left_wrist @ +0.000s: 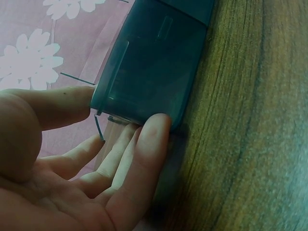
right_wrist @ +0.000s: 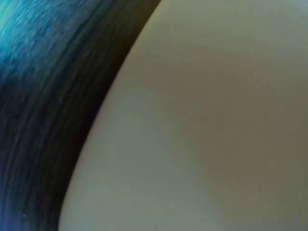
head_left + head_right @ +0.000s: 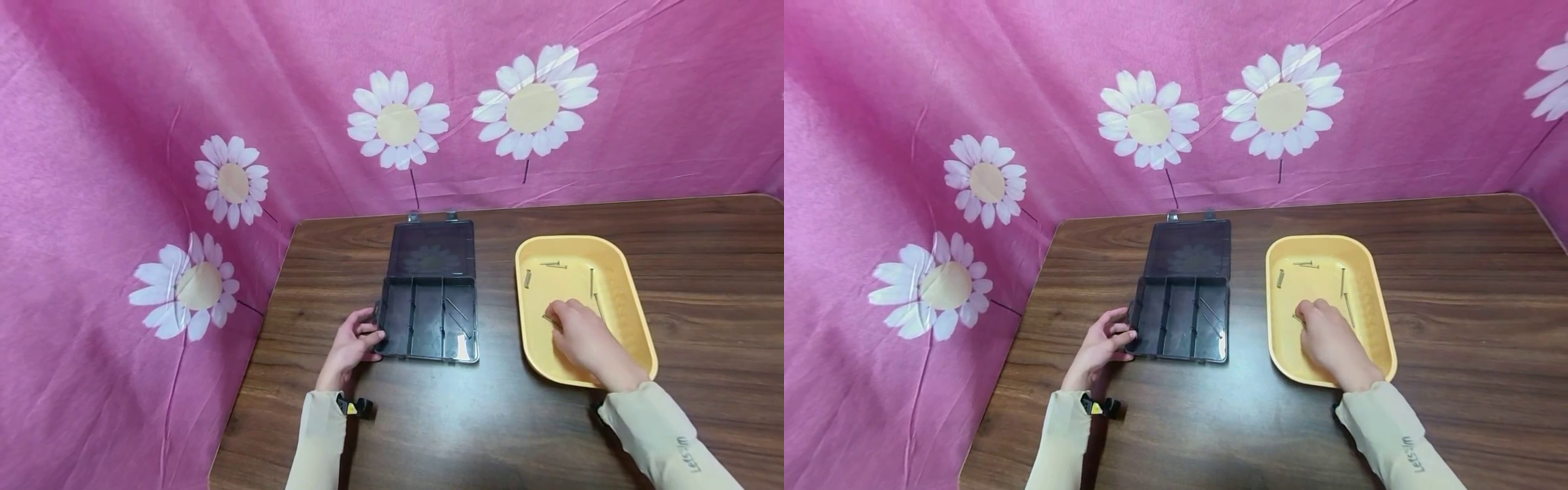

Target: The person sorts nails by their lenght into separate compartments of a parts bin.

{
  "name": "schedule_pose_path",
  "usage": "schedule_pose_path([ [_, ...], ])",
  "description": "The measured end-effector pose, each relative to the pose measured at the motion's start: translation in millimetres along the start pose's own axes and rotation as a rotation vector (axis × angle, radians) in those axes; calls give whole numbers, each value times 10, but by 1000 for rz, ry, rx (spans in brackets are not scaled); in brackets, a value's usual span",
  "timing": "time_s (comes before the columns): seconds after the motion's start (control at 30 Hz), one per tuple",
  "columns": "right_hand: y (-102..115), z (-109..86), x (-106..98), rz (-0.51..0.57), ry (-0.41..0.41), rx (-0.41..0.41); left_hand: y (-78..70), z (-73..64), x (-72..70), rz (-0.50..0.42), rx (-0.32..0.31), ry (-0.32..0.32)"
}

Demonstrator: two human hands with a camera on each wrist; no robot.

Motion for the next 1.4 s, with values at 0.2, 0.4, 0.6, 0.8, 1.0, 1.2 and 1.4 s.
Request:
schedule_pose_path([
  [0.2,29,-18,11,-25,18,-9,33,4,-6,2,1,4],
  [0.4,33,-26,12,-39,60,11,41,-7,-2,-12,6,9],
  [0.6,26,-36,10,-45,98,40,32,-8,-3,-19,3,6],
  [0.8,19,-44,16,-36,111,62,16,-11,-8,-14,-4,4],
  [1.0,14,-51,24,-32,122,77,27,0,-14,-11,20,10],
  [1.2,3,-55,35,-41,125,79,23,-3,-8,-9,29,13],
  [1.4,-13,-47,34,-46,140,86,16,-3,-11,-5,30,18],
])
Point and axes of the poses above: each hand's wrist, its own z-axis towards the middle knuckle, its own x-axis out of the palm, y = z × x, the point moved 3 cm from there along z, towards the middle knuckle, and after that the axes turned 11 degrees about z, right-handed, at the moved point
